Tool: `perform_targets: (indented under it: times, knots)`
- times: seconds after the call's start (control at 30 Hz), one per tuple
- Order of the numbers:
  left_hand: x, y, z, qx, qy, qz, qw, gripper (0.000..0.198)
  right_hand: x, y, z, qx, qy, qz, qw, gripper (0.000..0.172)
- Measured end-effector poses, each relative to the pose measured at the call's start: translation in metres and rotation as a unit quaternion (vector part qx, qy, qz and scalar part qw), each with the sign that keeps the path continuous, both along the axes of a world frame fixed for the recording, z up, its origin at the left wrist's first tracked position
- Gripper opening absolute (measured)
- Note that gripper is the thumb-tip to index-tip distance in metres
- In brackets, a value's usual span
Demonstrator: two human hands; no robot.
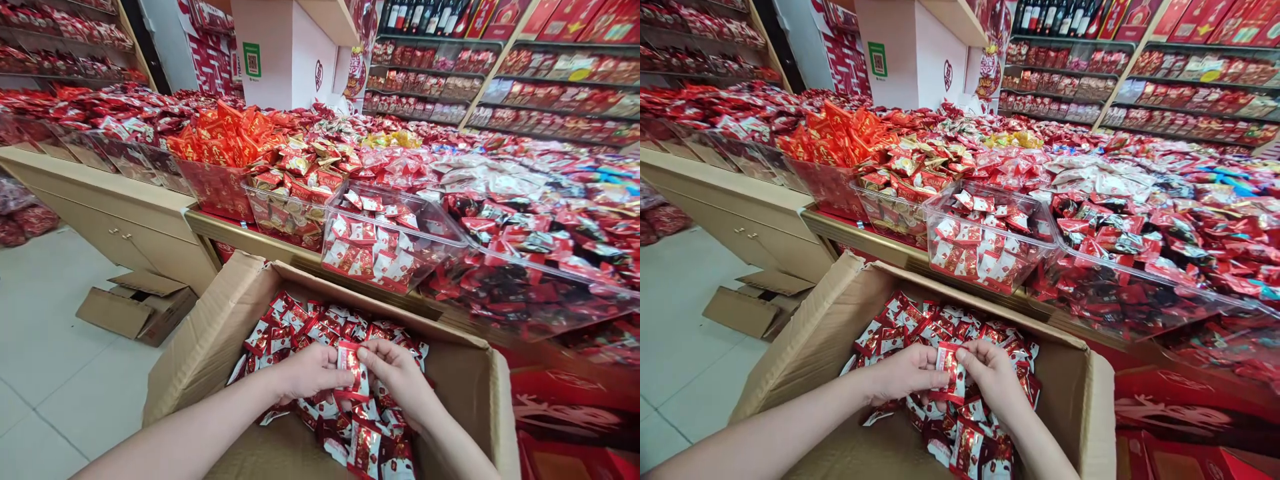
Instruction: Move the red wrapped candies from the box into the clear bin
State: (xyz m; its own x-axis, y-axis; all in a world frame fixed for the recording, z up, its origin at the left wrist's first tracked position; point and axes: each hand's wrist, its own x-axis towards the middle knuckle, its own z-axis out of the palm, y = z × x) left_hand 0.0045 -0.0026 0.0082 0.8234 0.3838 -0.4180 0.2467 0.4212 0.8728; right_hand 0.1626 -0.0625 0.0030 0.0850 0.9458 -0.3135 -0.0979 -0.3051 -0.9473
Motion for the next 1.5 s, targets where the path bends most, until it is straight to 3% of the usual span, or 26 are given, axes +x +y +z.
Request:
perform_targets:
  times: [0.17, 0.4, 0.5, 0.57, 0.67, 0.73, 0.77, 0.83, 0.93, 1.0, 1.07, 1.5]
  knots:
    - [-0.001, 0.005, 0.018, -0.017, -0.044, 0.008, 0.999, 0.024, 0.0, 0.001, 0.016, 0.045, 0.034, -0.071, 0.996, 0.027]
    - [0.0, 0.007, 0.023, -0.021, -0.055, 0.002, 0.998, 0.023, 0.0, 0.0, 0.015, 0.065, 0.073, -0.093, 0.991, 0.023]
    - [-0.001, 0.006, 0.025, -0.087, -0.077, 0.005, 0.993, 0.028, 0.002, -0.002, 0.018, 0.091, 0.092, -0.09, 0.987, 0.016]
    - [-0.003, 0.005, 0.026, -0.164, -0.09, -0.009, 0.982, 0.033, 0.005, -0.004, 0.021, 0.143, 0.074, -0.067, 0.985, 0.021]
    - [-0.005, 0.004, 0.029, -0.246, -0.1, -0.021, 0.964, 0.045, 0.011, -0.006, 0.026, 0.216, 0.026, 0.039, 0.975, 0.027]
    - [-0.006, 0.003, 0.03, -0.265, -0.108, -0.007, 0.958, 0.052, 0.011, -0.007, 0.027, 0.219, 0.009, 0.079, 0.972, 0.024]
    - [-0.006, 0.004, 0.031, -0.266, -0.107, 0.0, 0.958, 0.049, 0.01, -0.007, 0.026, 0.205, -0.001, 0.067, 0.976, 0.023]
    - [-0.005, 0.006, 0.03, -0.229, -0.092, 0.017, 0.969, 0.041, 0.005, -0.007, 0.024, 0.156, -0.028, 0.005, 0.987, 0.02]
    - [-0.001, 0.009, 0.028, -0.045, -0.062, 0.103, 0.992, 0.046, -0.003, -0.005, 0.019, 0.09, -0.058, -0.062, 0.992, 0.025]
    - [0.002, 0.011, 0.028, 0.083, -0.061, 0.171, 0.98, 0.032, -0.007, -0.005, 0.017, 0.08, -0.059, -0.065, 0.993, 0.03]
    - [0.004, 0.012, 0.029, 0.141, -0.058, 0.204, 0.967, 0.023, -0.009, -0.006, 0.016, 0.076, -0.062, -0.058, 0.993, 0.032]
    - [-0.001, 0.016, 0.03, 0.153, -0.046, 0.238, 0.958, 0.025, -0.016, -0.015, 0.017, 0.056, -0.084, 0.045, 0.994, 0.031]
